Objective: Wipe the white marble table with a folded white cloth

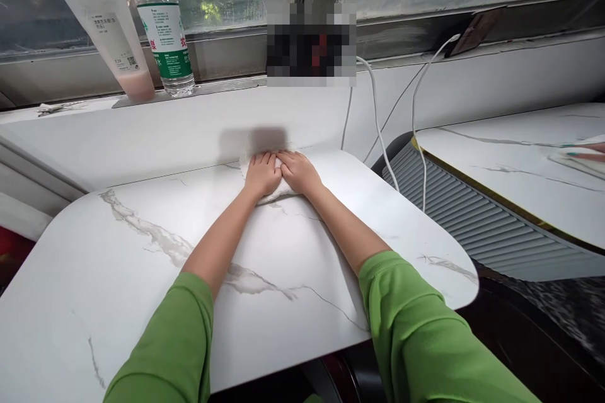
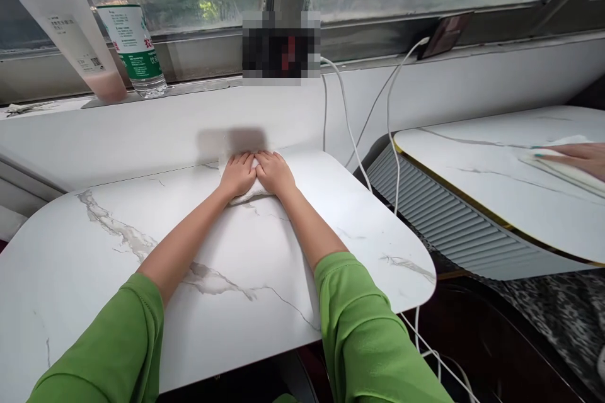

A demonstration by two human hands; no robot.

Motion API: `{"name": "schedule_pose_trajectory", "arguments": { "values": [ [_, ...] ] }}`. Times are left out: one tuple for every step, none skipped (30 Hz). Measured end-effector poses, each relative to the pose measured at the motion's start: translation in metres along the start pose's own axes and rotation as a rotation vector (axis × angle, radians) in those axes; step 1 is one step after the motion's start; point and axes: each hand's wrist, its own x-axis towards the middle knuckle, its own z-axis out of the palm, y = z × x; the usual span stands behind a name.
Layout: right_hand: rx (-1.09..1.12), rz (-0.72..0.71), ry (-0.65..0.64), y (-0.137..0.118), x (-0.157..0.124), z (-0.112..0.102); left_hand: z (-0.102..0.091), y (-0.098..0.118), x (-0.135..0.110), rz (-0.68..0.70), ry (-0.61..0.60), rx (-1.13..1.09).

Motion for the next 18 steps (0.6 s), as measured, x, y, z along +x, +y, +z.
{"name": "schedule_pose_trajectory", "arguments": {
  "values": [
    [-0.008,0.008,-0.007,-0.002,-0.003,-0.001,0.000,0.001,-0.003,0.001,-0.008,-0.003],
    [-0.016,0.016,-0.019,-0.004,-0.007,-0.002,-0.001,0.002,-0.007,-0.001,-0.016,-0.005],
    [-0.025,0.021,-0.035,-0.007,-0.011,-0.003,-0.001,0.003,-0.012,-0.006,-0.023,-0.005],
    [-0.034,0.023,-0.052,-0.011,-0.017,-0.005,-0.002,0.004,-0.018,-0.010,-0.031,-0.003],
    [-0.044,0.020,-0.065,-0.016,-0.023,-0.006,-0.003,0.006,-0.026,-0.015,-0.039,0.001],
    [-0.051,0.015,-0.073,-0.022,-0.030,-0.008,-0.004,0.007,-0.035,-0.017,-0.045,0.006],
    [-0.056,0.007,-0.074,-0.028,-0.039,-0.010,-0.006,0.009,-0.046,-0.017,-0.048,0.013],
    [-0.058,0.000,-0.069,-0.035,-0.049,-0.012,-0.008,0.011,-0.059,-0.014,-0.050,0.019],
    [-0.059,-0.010,-0.061,-0.043,-0.060,-0.014,-0.010,0.014,-0.072,-0.007,-0.051,0.024],
    [-0.060,-0.017,-0.053,-0.052,-0.073,-0.016,-0.013,0.016,-0.087,0.002,-0.053,0.027],
    [-0.063,-0.022,-0.045,-0.061,-0.087,-0.019,-0.016,0.019,-0.102,0.012,-0.057,0.030],
    [-0.068,-0.021,-0.039,-0.070,-0.102,-0.022,-0.019,0.022,-0.119,0.023,-0.063,0.030],
    [-0.073,-0.019,-0.033,-0.080,-0.118,-0.025,-0.022,0.026,-0.136,0.035,-0.072,0.029],
    [-0.077,-0.017,-0.027,-0.090,-0.134,-0.028,-0.025,0.029,-0.153,0.049,-0.077,0.028],
    [-0.079,-0.018,-0.021,-0.099,-0.149,-0.031,-0.027,0.032,-0.170,0.062,-0.078,0.027],
    [-0.078,-0.027,-0.015,-0.109,-0.164,-0.035,-0.029,0.035,-0.187,0.073,-0.076,0.028],
    [-0.076,-0.041,-0.011,-0.118,-0.177,-0.038,-0.030,0.038,-0.202,0.080,-0.069,0.031],
    [-0.072,-0.059,-0.009,-0.126,-0.189,-0.041,-0.031,0.040,-0.217,0.084,-0.057,0.034]
  ]
}}
